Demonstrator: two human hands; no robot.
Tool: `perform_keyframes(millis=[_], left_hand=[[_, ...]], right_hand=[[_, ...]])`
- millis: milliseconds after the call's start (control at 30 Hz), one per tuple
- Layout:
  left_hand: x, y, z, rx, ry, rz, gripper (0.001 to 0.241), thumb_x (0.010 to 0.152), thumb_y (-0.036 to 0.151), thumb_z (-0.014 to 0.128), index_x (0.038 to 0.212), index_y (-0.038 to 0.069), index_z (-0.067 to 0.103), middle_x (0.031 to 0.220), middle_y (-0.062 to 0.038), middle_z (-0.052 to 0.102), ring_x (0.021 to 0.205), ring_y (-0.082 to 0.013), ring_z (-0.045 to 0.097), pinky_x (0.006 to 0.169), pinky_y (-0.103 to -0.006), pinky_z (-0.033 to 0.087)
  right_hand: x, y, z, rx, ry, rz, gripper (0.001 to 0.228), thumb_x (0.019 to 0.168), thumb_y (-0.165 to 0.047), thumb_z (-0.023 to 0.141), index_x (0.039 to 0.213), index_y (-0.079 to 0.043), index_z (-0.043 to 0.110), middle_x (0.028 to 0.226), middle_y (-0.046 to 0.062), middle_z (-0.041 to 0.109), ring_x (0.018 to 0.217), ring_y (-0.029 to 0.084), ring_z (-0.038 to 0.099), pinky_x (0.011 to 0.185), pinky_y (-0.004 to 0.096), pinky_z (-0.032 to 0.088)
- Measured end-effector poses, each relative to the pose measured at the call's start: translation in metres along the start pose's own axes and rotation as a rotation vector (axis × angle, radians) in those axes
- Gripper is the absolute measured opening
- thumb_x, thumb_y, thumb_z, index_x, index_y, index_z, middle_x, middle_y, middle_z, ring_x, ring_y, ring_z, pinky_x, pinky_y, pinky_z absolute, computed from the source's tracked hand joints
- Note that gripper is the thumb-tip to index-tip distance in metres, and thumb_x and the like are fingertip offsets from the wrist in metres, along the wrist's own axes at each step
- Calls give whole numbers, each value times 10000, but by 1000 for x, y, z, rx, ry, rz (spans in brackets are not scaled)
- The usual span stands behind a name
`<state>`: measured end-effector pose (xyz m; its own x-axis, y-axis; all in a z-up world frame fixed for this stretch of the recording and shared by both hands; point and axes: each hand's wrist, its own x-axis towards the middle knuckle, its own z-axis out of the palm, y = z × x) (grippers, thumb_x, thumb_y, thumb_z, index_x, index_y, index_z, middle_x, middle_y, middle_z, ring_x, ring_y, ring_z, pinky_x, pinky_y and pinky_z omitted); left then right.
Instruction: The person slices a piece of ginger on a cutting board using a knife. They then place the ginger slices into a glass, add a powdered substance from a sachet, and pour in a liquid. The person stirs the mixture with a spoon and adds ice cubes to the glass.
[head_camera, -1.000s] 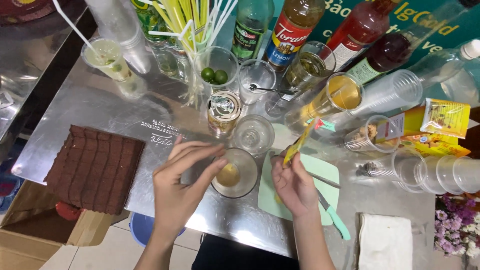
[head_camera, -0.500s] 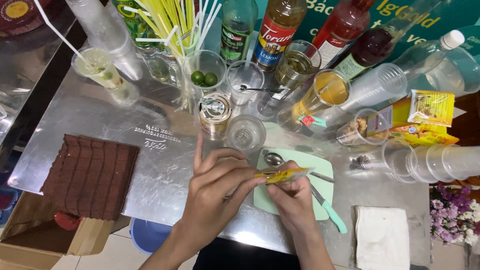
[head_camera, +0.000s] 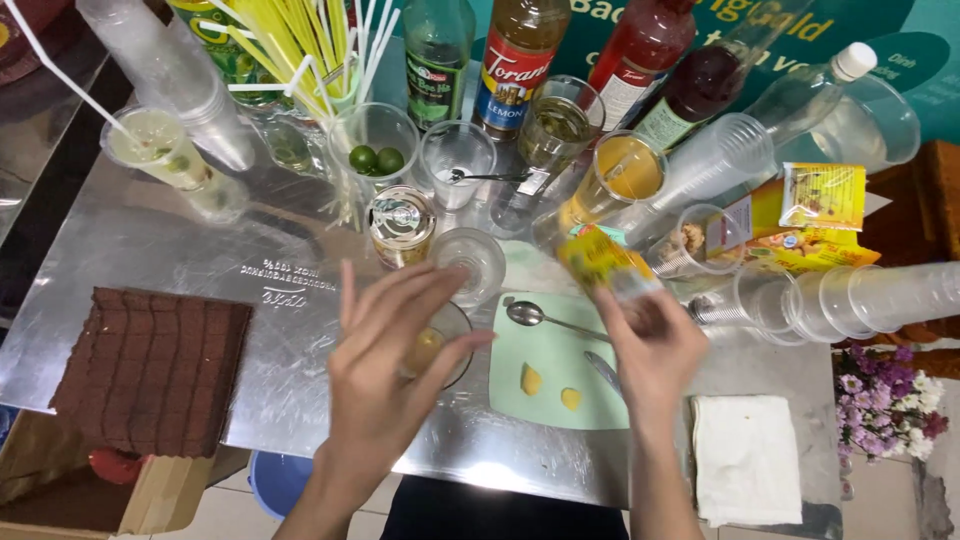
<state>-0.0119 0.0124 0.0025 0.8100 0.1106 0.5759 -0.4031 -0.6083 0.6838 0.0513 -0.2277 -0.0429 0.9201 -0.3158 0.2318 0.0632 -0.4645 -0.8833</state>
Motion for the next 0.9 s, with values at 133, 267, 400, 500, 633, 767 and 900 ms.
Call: perform_keyframes(millis=[133, 267, 400, 500, 633, 767, 900], left_hand=[[-7, 15, -17, -5, 44, -9, 396, 848, 126, 845, 1209, 58, 699, 1187, -69, 741, 1203, -260, 678, 1306, -638, 180], [-25, 12, -29, 20, 86, -52, 249, 850, 56, 819, 1085, 90, 747, 1143, -40, 744, 1176, -247, 686, 1304, -660, 239], [-45, 1, -37, 76, 183, -124, 116, 869, 14, 786, 961, 81, 766, 1054, -46, 747, 1119, -264, 695, 1301, -616, 323], [-58, -11, -40, 95, 196, -197, 127, 841, 36, 813, 951, 79, 767, 1067, -47, 744, 1088, -248, 707, 1284, -582, 364], [-72, -25, -41, 89, 143, -306, 396, 789, 128, 856, 1161, 83, 730, 1190, -49, 733, 1118, -174, 687, 1277, -509, 384], [-77, -30, -33, -12, 63, -463, 807, 654, 231, 922, 1387, 104, 608, 1306, -82, 698, 1236, -203, 628, 1091, -335, 458], [-77, -30, -22, -105, 52, -445, 1023, 582, 213, 964, 1476, 69, 488, 1359, -121, 660, 1280, -216, 622, 1138, -368, 448]], right_hand=[[39, 39, 65, -33, -34, -236, 199, 861, -142, 884, 851, -89, 692, 785, 18, 755, 783, 113, 769, 716, 220, 615], [66, 48, 117, -170, -191, -299, 171, 877, -207, 843, 853, -107, 706, 864, 26, 807, 775, 138, 794, 649, 246, 593], [87, 74, 162, -315, -207, -542, 236, 856, -214, 875, 853, -54, 701, 773, 62, 778, 696, 163, 762, 594, 271, 597], [91, 85, 177, -391, -220, -617, 342, 830, -329, 889, 924, -67, 691, 698, 25, 691, 581, 146, 622, 536, 302, 492], [96, 89, 182, -295, -273, -632, 369, 806, -305, 880, 1012, -34, 738, 847, 72, 773, 729, 168, 744, 656, 283, 598], [101, 91, 184, -222, -341, -668, 433, 805, -303, 866, 1097, -21, 714, 916, 104, 774, 802, 194, 758, 738, 311, 626], [100, 91, 182, -207, -445, -606, 425, 846, -168, 836, 1187, 43, 698, 1060, 169, 766, 924, 253, 762, 887, 358, 613]])
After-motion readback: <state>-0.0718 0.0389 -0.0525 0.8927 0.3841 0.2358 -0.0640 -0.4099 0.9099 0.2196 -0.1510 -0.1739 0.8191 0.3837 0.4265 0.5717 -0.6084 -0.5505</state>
